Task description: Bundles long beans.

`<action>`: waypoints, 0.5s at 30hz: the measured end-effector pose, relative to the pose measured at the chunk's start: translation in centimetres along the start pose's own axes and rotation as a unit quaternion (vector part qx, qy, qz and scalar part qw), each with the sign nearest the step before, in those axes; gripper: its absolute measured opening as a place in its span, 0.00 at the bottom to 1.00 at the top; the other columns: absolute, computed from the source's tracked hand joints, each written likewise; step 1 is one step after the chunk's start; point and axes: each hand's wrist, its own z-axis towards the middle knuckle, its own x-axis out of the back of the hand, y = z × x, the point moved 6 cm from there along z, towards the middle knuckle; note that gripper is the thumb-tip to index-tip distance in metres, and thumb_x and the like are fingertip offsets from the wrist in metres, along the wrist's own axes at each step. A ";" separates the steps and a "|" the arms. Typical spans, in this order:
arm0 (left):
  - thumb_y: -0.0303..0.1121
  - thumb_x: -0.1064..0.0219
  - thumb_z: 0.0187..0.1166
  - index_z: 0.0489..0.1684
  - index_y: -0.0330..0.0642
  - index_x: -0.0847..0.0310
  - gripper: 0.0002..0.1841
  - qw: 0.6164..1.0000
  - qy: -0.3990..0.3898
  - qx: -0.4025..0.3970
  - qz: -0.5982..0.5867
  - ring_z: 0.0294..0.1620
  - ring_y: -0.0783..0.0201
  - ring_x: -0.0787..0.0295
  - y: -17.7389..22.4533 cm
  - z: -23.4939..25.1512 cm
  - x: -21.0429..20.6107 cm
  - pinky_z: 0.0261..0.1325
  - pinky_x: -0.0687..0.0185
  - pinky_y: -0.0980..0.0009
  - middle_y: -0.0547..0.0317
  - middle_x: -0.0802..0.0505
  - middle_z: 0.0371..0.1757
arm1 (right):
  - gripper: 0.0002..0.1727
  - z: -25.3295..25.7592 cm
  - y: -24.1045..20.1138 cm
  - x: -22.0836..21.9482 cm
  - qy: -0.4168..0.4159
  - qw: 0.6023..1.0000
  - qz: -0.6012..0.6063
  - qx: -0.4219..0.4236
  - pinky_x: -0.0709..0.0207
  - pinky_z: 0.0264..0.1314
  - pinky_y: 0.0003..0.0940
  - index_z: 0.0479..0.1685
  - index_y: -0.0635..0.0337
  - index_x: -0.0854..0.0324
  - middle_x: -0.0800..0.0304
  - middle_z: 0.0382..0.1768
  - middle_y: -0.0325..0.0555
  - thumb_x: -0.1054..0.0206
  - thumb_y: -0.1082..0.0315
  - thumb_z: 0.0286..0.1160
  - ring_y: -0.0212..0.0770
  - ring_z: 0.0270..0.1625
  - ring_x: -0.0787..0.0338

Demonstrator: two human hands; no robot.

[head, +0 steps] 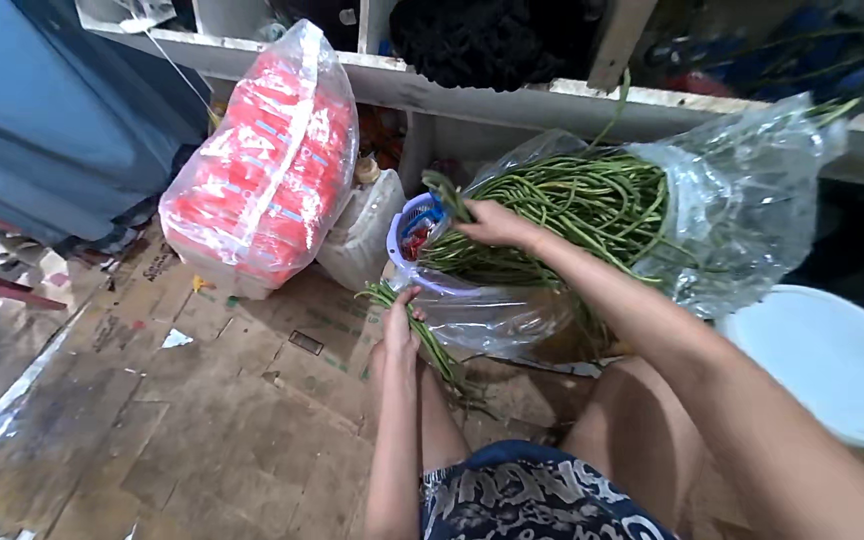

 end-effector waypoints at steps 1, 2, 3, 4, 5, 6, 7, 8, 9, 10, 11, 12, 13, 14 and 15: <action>0.25 0.41 0.83 0.45 0.30 0.20 0.06 1.000 -0.002 0.002 -0.001 0.10 0.71 0.31 -0.1 -0.1 -0.4 0.13 0.30 0.78 0.49 0.12 0.32 | 0.24 -0.1 -0.7 2.2 0.018 0.999 0.035 -0.004 0.18 0.56 0.62 0.63 0.64 0.18 0.09 0.43 0.59 0.40 0.50 0.88 0.56 0.46 0.09; 0.25 0.41 0.83 0.45 0.30 0.21 0.06 1.000 -0.010 0.004 0.004 0.10 0.71 0.31 0.0 -0.2 -0.9 0.13 0.31 0.78 0.50 0.12 0.32 | 0.26 -0.2 -1.3 4.5 0.037 0.997 0.060 -0.007 0.17 0.55 0.59 0.60 0.64 0.17 0.09 0.40 0.55 0.42 0.48 0.89 0.52 0.43 0.08; 0.25 0.41 0.83 0.46 0.31 0.21 0.06 1.000 -0.026 0.005 0.015 0.10 0.71 0.31 0.0 -0.5 -1.5 0.13 0.31 0.78 0.50 0.12 0.31 | 0.26 -0.3 -2.0 6.7 0.059 0.995 0.077 -0.011 0.16 0.54 0.55 0.57 0.64 0.16 0.08 0.38 0.51 0.44 0.47 0.90 0.47 0.41 0.08; 0.27 0.41 0.85 0.50 0.31 0.20 0.08 0.999 -0.046 0.006 0.027 0.11 0.72 0.31 0.0 -0.8 -2.2 0.13 0.32 0.79 0.50 0.11 0.31 | 0.26 -0.6 -2.7 8.8 0.077 0.993 0.092 -0.013 0.16 0.53 0.53 0.53 0.64 0.15 0.07 0.37 0.48 0.45 0.47 0.91 0.44 0.40 0.08; 0.29 0.41 0.86 0.53 0.30 0.19 0.10 0.997 -0.068 0.003 0.039 0.11 0.72 0.31 0.0 -1.1 -2.9 0.13 0.33 0.79 0.50 0.11 0.31 | 0.26 -0.8 -3.2 10.7 0.099 0.990 0.104 -0.006 0.14 0.52 0.51 0.51 0.63 0.15 0.06 0.36 0.46 0.45 0.48 0.91 0.41 0.38 0.07; 0.30 0.42 0.88 0.57 0.30 0.18 0.13 0.994 -0.096 -0.004 0.052 0.11 0.72 0.31 0.0 -1.5 -3.5 0.14 0.33 0.79 0.50 0.11 0.31 | 0.25 -1.0 -3.6 12.6 0.124 0.985 0.116 0.008 0.13 0.49 0.48 0.49 0.63 0.14 0.06 0.34 0.44 0.45 0.49 0.91 0.38 0.36 0.07; 0.31 0.44 0.90 0.61 0.31 0.18 0.14 0.990 -0.125 -0.015 0.064 0.12 0.73 0.31 0.1 -1.8 -4.2 0.15 0.33 0.80 0.50 0.10 0.31 | 0.24 -1.2 -3.9 14.3 0.150 0.980 0.133 0.015 0.12 0.47 0.45 0.49 0.64 0.15 0.06 0.33 0.42 0.45 0.50 0.91 0.37 0.35 0.07; 0.31 0.46 0.91 0.63 0.32 0.18 0.15 0.985 -0.153 -0.027 0.074 0.12 0.73 0.31 0.2 -2.1 -4.9 0.16 0.33 0.80 0.51 0.10 0.32 | 0.23 -1.5 -4.3 15.9 0.167 0.975 0.150 0.008 0.11 0.48 0.43 0.51 0.64 0.16 0.06 0.33 0.42 0.46 0.51 0.92 0.36 0.35 0.06; 0.32 0.46 0.91 0.67 0.35 0.19 0.16 0.980 -0.178 -0.039 0.080 0.13 0.74 0.30 0.4 -2.3 -5.6 0.17 0.31 0.80 0.53 0.11 0.32 | 0.23 -1.9 -4.6 17.4 0.171 0.973 0.154 -0.013 0.10 0.48 0.41 0.53 0.63 0.17 0.06 0.34 0.41 0.47 0.51 0.93 0.36 0.36 0.06; 0.31 0.45 0.91 0.70 0.38 0.20 0.16 0.975 -0.197 -0.050 0.087 0.15 0.74 0.30 0.4 -2.5 -6.4 0.19 0.31 0.80 0.53 0.10 0.35 | 0.23 -2.1 -5.0 18.8 0.159 0.977 0.137 -0.045 0.11 0.50 0.39 0.55 0.61 0.18 0.06 0.36 0.41 0.49 0.50 0.93 0.35 0.37 0.06; 0.29 0.44 0.89 0.73 0.41 0.21 0.17 0.971 -0.212 -0.056 0.099 0.16 0.74 0.30 0.3 -2.6 -7.4 0.19 0.31 0.79 0.53 0.09 0.40 | 0.24 -2.4 -5.4 20.0 0.142 0.981 0.110 -0.075 0.13 0.52 0.40 0.56 0.60 0.18 0.05 0.38 0.41 0.49 0.49 0.93 0.35 0.39 0.06; 0.26 0.43 0.87 0.75 0.44 0.22 0.19 0.965 -0.224 -0.060 0.119 0.17 0.74 0.30 -0.1 -2.6 -8.5 0.19 0.32 0.79 0.53 0.09 0.45 | 0.25 -2.4 -5.8 21.0 0.133 0.983 0.084 -0.095 0.15 0.53 0.42 0.57 0.60 0.18 0.04 0.41 0.42 0.49 0.48 0.93 0.36 0.41 0.06; 0.24 0.42 0.85 0.76 0.46 0.23 0.21 0.959 -0.235 -0.056 0.149 0.18 0.73 0.30 -1.0 -2.7 -9.8 0.19 0.32 0.78 0.53 0.10 0.51 | 0.25 -2.4 -6.3 21.9 0.142 0.982 0.071 -0.104 0.16 0.52 0.41 0.57 0.60 0.18 0.05 0.42 0.42 0.50 0.47 0.93 0.36 0.41 0.07; 0.26 0.40 0.85 0.76 0.48 0.22 0.21 0.953 -0.242 -0.042 0.179 0.19 0.72 0.26 -2.3 -2.8 -11.2 0.19 0.30 0.78 0.53 0.10 0.55 | 0.26 -2.2 -6.6 22.6 0.162 0.979 0.070 -0.101 0.14 0.49 0.39 0.56 0.60 0.18 0.05 0.41 0.42 0.52 0.46 0.93 0.35 0.39 0.06; 0.29 0.37 0.85 0.76 0.48 0.22 0.20 0.947 -0.249 -0.027 0.199 0.20 0.71 0.23 -3.8 -3.0 -12.7 0.20 0.26 0.77 0.53 0.09 0.60 | 0.28 -1.9 -7.1 23.4 0.185 0.976 0.077 -0.088 0.11 0.48 0.39 0.57 0.61 0.19 0.06 0.41 0.43 0.53 0.45 0.94 0.36 0.38 0.05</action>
